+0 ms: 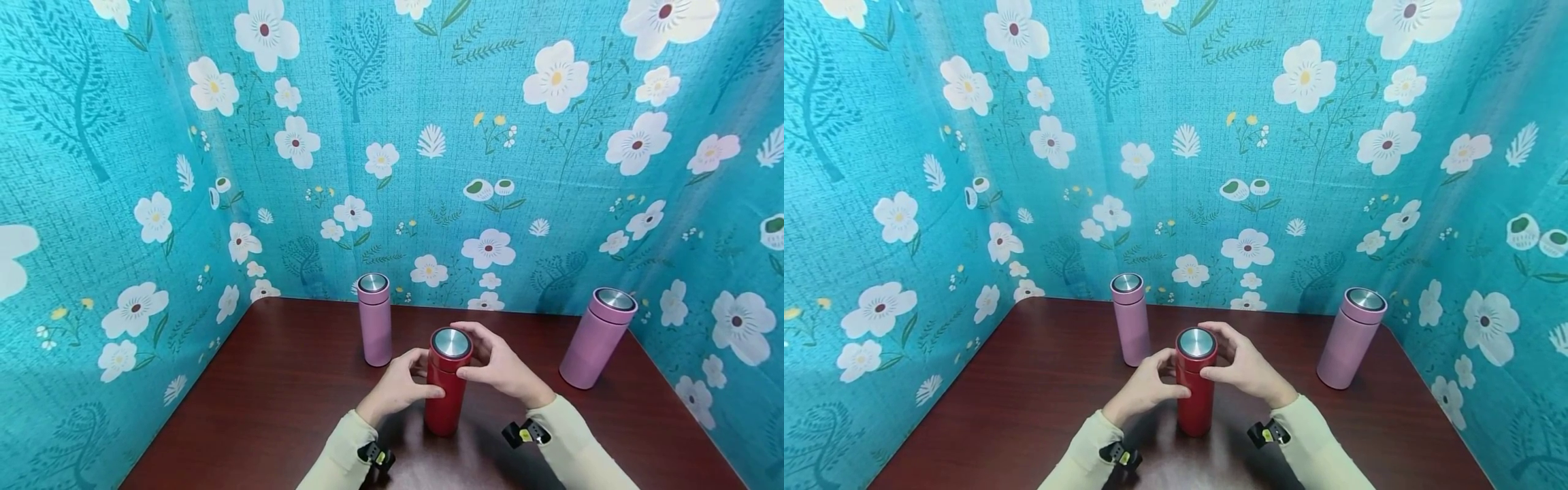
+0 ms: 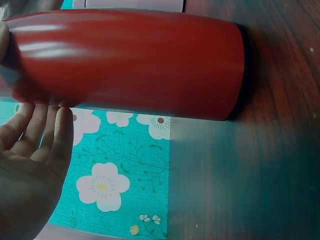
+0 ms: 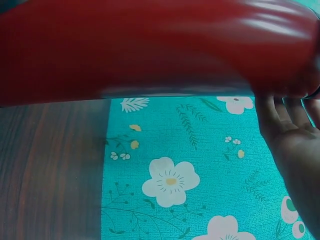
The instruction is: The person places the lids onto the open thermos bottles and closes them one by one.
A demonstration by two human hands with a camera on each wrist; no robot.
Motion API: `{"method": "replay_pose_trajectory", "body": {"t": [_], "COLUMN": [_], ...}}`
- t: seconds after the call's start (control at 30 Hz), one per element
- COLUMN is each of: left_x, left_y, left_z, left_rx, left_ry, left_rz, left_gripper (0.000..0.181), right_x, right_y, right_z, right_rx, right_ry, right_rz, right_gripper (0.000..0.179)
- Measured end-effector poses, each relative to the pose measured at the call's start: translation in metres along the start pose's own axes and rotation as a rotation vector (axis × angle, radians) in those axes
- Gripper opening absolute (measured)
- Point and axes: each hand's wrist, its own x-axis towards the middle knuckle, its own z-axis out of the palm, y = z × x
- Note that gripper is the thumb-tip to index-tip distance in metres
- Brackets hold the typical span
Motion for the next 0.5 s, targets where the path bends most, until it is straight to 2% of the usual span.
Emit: {"method": "replay_pose_trajectory", "body": {"t": [0.2,0.5], "left_x": [-0.0003,-0.0008], "left_y": [0.0003,0.0010], "left_z": [-0.0006,-0.0003], "left_rx": [0.008,0.010], "left_ry": [-0.001,-0.006], "left_rz": [-0.012,-0.005], "left_gripper": [0.051,0.051], "right_x": [-0.0020,-0.0036], "right_y": [-0.0003,-0.0008], "right_z": [0.0000,-0.0034], "right_rx": [-0.007,-0.010], "right_ry": [-0.006,-0.047], "right_rz": [0.005,-0.069], "right_gripper": [0.066,0.063]}}
